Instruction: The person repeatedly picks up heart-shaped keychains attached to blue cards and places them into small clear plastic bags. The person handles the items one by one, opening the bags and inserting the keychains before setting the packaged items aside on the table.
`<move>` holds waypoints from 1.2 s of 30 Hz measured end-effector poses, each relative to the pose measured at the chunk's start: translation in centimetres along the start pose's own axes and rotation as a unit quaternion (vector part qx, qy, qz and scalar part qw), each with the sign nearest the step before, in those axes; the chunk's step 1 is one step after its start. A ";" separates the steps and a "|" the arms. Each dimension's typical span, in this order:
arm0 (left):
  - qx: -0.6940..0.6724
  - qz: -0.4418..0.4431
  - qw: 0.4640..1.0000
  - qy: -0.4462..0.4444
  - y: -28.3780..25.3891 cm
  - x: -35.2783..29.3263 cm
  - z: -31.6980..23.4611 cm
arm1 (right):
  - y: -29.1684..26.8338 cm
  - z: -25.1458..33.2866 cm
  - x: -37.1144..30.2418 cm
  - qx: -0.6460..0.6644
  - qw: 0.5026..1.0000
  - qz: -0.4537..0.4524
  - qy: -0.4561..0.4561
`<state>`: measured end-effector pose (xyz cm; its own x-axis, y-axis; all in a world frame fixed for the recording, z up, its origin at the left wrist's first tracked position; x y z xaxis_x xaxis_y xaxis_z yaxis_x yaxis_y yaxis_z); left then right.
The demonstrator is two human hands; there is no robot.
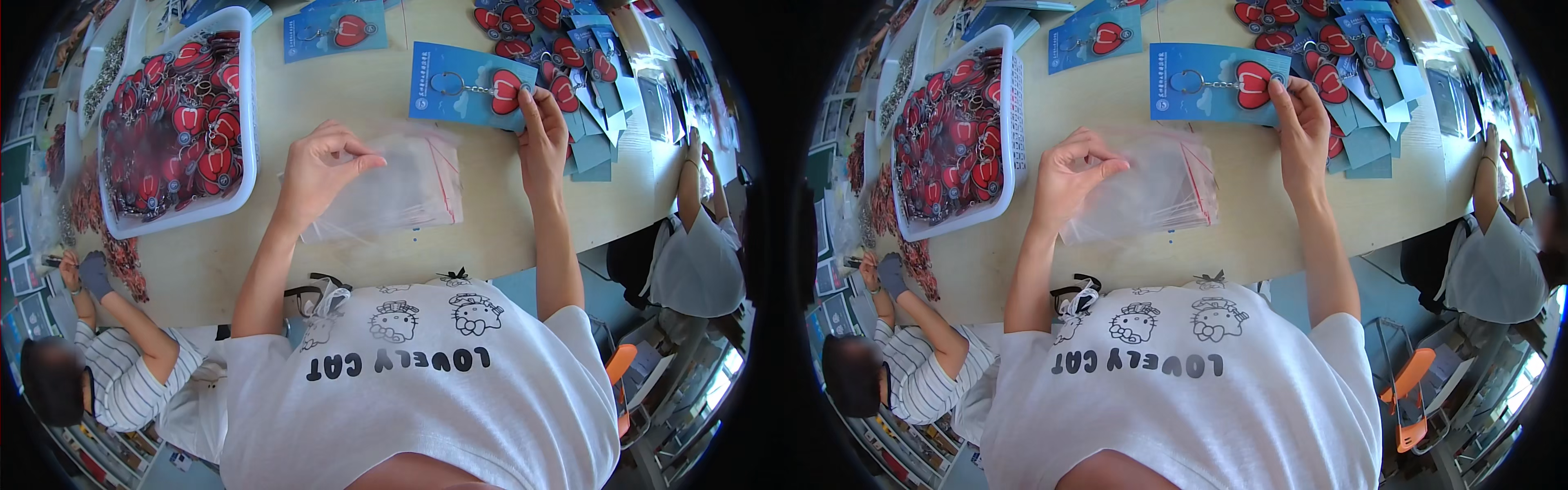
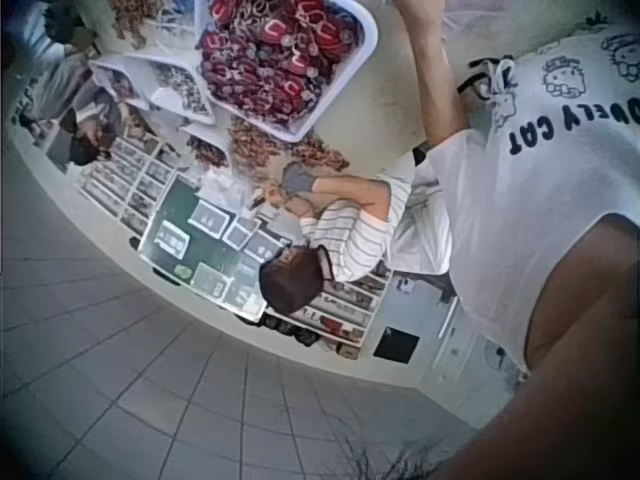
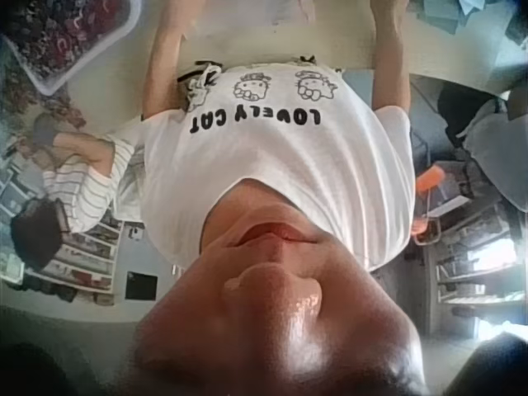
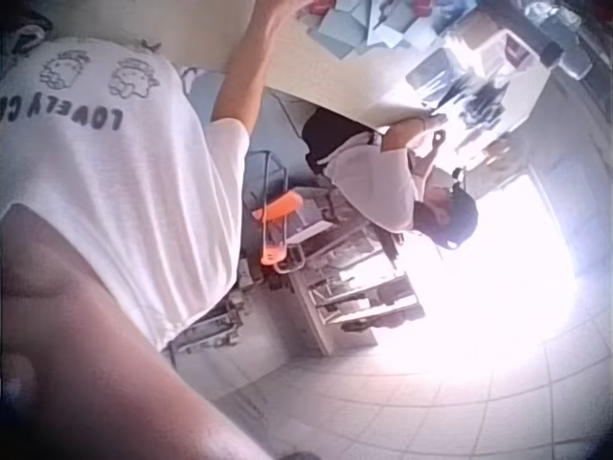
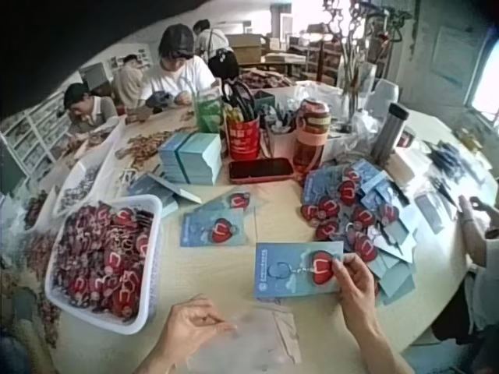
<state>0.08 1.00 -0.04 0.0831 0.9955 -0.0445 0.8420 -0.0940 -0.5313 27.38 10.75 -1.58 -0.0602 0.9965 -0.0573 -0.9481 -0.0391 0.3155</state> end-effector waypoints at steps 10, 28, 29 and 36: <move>-0.100 -0.022 0.990 -0.100 -0.1 -0.1 -2.0 | -0.2 0.2 -0.1 -0.073 0.997 -0.005 -0.020; -0.269 0.013 0.957 -0.103 -0.1 0.6 -0.8 | 1.0 2.4 0.2 -0.047 0.989 0.130 -0.054; -0.270 0.014 0.958 -0.098 -0.1 0.6 -0.7 | 1.1 2.7 0.2 -0.052 0.988 0.130 -0.058; -0.294 0.031 0.947 -0.127 -0.3 0.9 -0.9 | -0.2 3.3 1.3 -0.058 0.992 0.067 -0.091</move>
<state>0.32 1.88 0.82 0.0748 0.9501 -0.3028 0.9971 -0.0661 0.0388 28.53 12.30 1.37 -0.1407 0.9780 0.1537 -0.9655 -0.1699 0.1974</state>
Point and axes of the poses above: each hand's wrist, its own x-axis towards the middle knuckle, its own y-axis out of the palm, z = x × y, the point moved 1 cm from there along x, towards the middle knuckle, and after that the axes turned 5 degrees about x, right-handed, at the moved point
